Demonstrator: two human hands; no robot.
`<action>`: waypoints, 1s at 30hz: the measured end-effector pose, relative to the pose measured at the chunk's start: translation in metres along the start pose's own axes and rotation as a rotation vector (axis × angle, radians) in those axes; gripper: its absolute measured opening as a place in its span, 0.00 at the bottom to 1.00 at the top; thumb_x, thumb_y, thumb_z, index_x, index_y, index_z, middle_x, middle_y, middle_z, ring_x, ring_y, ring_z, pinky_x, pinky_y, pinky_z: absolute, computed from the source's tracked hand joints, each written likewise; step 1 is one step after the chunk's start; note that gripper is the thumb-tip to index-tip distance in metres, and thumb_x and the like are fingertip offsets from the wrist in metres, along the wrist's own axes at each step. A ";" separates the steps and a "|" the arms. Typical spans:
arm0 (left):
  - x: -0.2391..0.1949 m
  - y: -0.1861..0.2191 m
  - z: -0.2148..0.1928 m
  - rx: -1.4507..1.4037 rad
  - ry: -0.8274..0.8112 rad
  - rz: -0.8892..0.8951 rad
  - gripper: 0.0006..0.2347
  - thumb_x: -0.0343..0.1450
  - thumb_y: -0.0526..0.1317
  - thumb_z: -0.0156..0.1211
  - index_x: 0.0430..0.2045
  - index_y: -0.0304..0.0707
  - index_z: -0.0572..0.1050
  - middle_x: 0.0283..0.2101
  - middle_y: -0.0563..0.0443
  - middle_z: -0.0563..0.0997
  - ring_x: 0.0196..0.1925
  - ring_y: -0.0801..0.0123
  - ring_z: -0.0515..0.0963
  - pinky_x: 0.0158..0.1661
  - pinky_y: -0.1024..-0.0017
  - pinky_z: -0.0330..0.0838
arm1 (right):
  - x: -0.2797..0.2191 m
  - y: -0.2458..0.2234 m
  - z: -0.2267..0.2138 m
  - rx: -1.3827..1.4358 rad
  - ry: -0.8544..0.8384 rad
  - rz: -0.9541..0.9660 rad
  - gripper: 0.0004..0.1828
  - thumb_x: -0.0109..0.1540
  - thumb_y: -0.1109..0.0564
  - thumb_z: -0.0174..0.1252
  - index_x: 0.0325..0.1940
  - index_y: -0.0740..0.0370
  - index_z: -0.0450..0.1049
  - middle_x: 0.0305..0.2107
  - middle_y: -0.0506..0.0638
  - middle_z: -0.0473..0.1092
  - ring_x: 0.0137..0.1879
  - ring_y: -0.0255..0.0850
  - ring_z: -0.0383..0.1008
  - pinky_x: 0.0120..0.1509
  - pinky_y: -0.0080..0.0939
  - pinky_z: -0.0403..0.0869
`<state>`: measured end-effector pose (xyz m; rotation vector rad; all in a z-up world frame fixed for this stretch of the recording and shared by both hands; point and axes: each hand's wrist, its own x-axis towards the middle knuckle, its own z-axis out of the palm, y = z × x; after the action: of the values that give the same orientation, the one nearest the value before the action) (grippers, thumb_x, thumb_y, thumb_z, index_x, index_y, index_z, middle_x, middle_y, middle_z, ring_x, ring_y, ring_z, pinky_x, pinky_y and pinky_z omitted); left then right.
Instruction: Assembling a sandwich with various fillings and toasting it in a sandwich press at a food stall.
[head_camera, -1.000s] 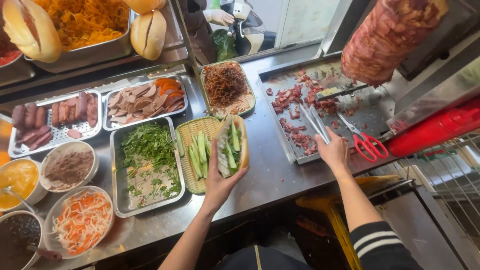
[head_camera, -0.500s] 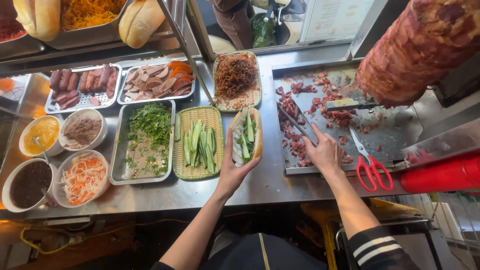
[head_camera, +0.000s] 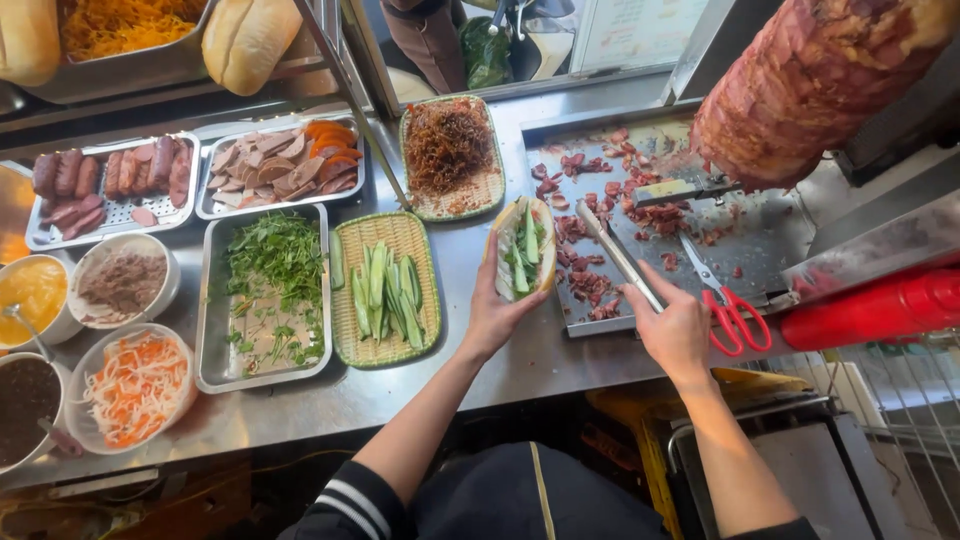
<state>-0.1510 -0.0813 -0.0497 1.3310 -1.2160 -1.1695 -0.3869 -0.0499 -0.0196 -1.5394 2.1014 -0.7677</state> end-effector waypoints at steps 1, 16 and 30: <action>0.000 -0.005 0.002 0.037 0.015 0.022 0.52 0.58 0.44 0.81 0.76 0.52 0.47 0.69 0.22 0.60 0.71 0.27 0.63 0.67 0.43 0.61 | -0.008 0.001 -0.003 -0.016 -0.006 0.013 0.23 0.61 0.41 0.64 0.62 0.31 0.78 0.39 0.58 0.80 0.50 0.62 0.78 0.53 0.60 0.77; 0.007 -0.010 0.004 -0.008 -0.007 0.167 0.55 0.57 0.43 0.81 0.77 0.55 0.44 0.69 0.27 0.62 0.71 0.30 0.63 0.66 0.40 0.60 | -0.087 -0.070 -0.019 -0.313 -0.029 0.049 0.27 0.59 0.36 0.63 0.64 0.24 0.74 0.38 0.49 0.80 0.48 0.56 0.80 0.52 0.58 0.78; -0.008 0.004 -0.011 -0.066 -0.032 0.251 0.53 0.57 0.40 0.82 0.77 0.54 0.47 0.69 0.28 0.62 0.72 0.32 0.62 0.68 0.41 0.56 | -0.063 -0.082 -0.012 -0.237 0.083 -0.100 0.24 0.61 0.41 0.64 0.63 0.33 0.78 0.39 0.53 0.80 0.44 0.61 0.79 0.48 0.60 0.77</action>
<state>-0.1412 -0.0736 -0.0443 1.0793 -1.3139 -1.0456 -0.3166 -0.0066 0.0436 -1.7747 2.2575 -0.6447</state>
